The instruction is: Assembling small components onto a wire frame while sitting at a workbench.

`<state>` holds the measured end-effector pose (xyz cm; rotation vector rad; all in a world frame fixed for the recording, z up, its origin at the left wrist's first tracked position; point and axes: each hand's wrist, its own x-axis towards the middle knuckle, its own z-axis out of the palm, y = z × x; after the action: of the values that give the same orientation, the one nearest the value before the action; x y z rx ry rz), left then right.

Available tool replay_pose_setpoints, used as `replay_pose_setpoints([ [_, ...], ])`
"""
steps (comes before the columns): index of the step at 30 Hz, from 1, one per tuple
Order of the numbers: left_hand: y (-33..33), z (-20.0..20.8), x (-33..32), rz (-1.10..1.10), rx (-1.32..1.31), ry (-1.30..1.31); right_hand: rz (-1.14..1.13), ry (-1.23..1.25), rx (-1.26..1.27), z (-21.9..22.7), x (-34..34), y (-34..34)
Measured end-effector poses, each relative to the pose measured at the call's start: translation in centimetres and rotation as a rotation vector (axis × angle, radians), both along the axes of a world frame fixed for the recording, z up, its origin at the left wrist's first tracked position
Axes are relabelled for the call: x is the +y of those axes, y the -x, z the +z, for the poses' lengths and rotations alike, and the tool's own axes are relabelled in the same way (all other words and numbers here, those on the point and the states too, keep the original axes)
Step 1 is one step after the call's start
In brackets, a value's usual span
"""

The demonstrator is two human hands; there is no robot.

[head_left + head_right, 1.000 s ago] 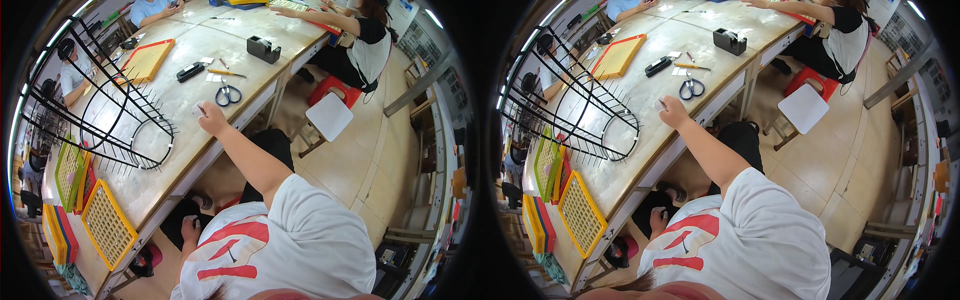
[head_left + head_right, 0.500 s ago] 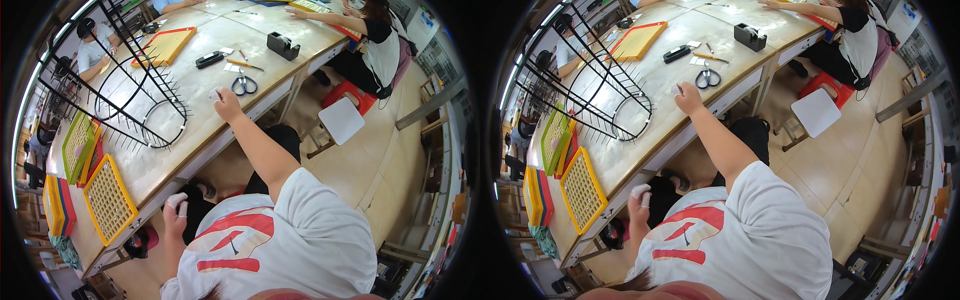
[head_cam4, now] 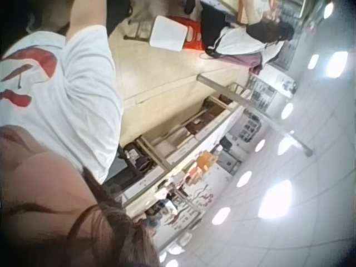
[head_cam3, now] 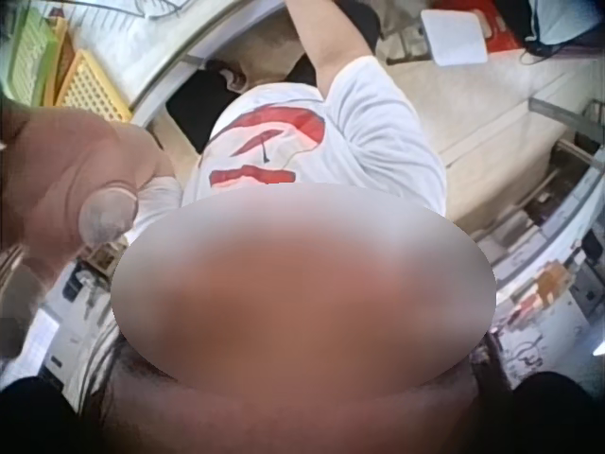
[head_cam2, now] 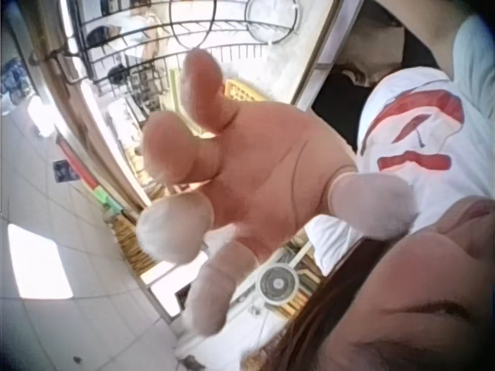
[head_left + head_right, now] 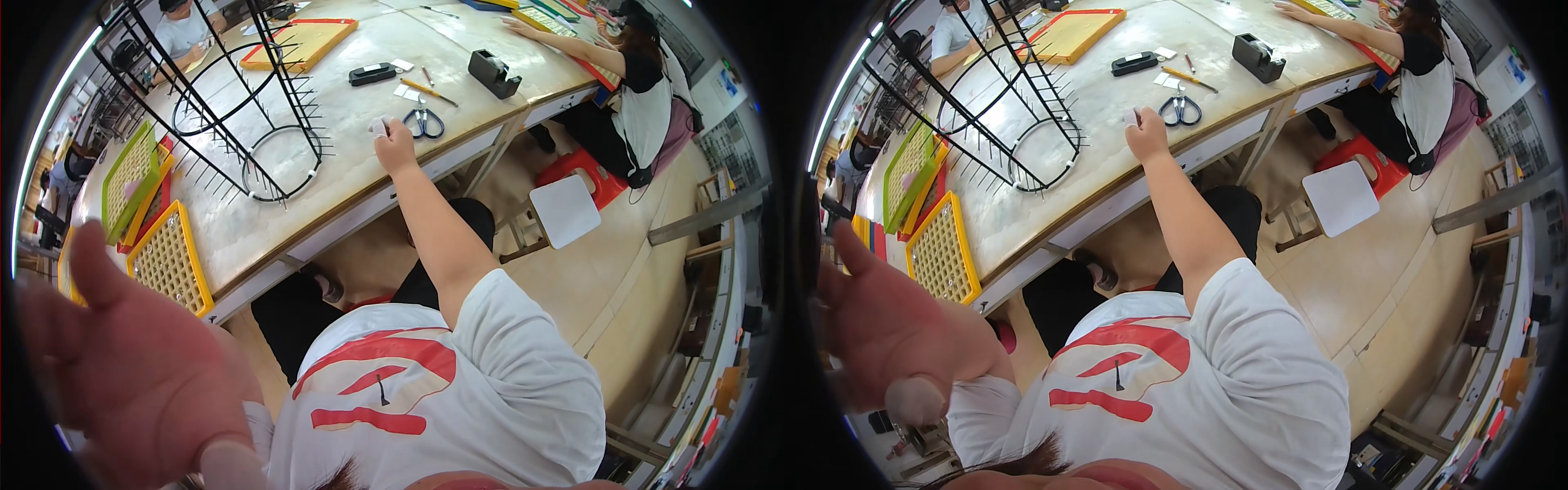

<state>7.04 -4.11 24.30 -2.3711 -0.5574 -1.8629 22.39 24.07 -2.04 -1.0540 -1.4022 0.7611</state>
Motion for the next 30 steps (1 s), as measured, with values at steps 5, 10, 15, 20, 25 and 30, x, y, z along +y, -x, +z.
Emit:
replay_pose_setpoints([
  [5, -0.2, 1.0, 1.1, 0.038, -0.065, 0.125, 0.047, 0.022, 0.017, 0.6, -0.5, 1.1],
  [10, 1.5, 1.0, 1.3, 0.025, -0.141, 0.255, 0.07, 0.036, 0.097, 0.7, 0.0, 0.7],
  [15, 0.6, 2.3, 0.1, -0.01, -0.17, 0.317, 0.026, -0.016, -0.037, 0.2, 0.4, 1.0],
  [20, -2.6, 5.2, 0.9, -0.046, -0.13, 0.314, -0.064, -0.15, -0.076, -1.0, 0.9, -0.3],
  [25, -2.6, 8.5, 0.6, -0.028, -0.114, 0.341, 0.209, -0.371, 0.132, 14.2, -3.2, -4.1],
  [30, -1.7, 9.0, -2.3, -0.086, -0.127, 0.39, 0.296, -0.89, -0.179, 34.8, -16.6, -9.5],
])
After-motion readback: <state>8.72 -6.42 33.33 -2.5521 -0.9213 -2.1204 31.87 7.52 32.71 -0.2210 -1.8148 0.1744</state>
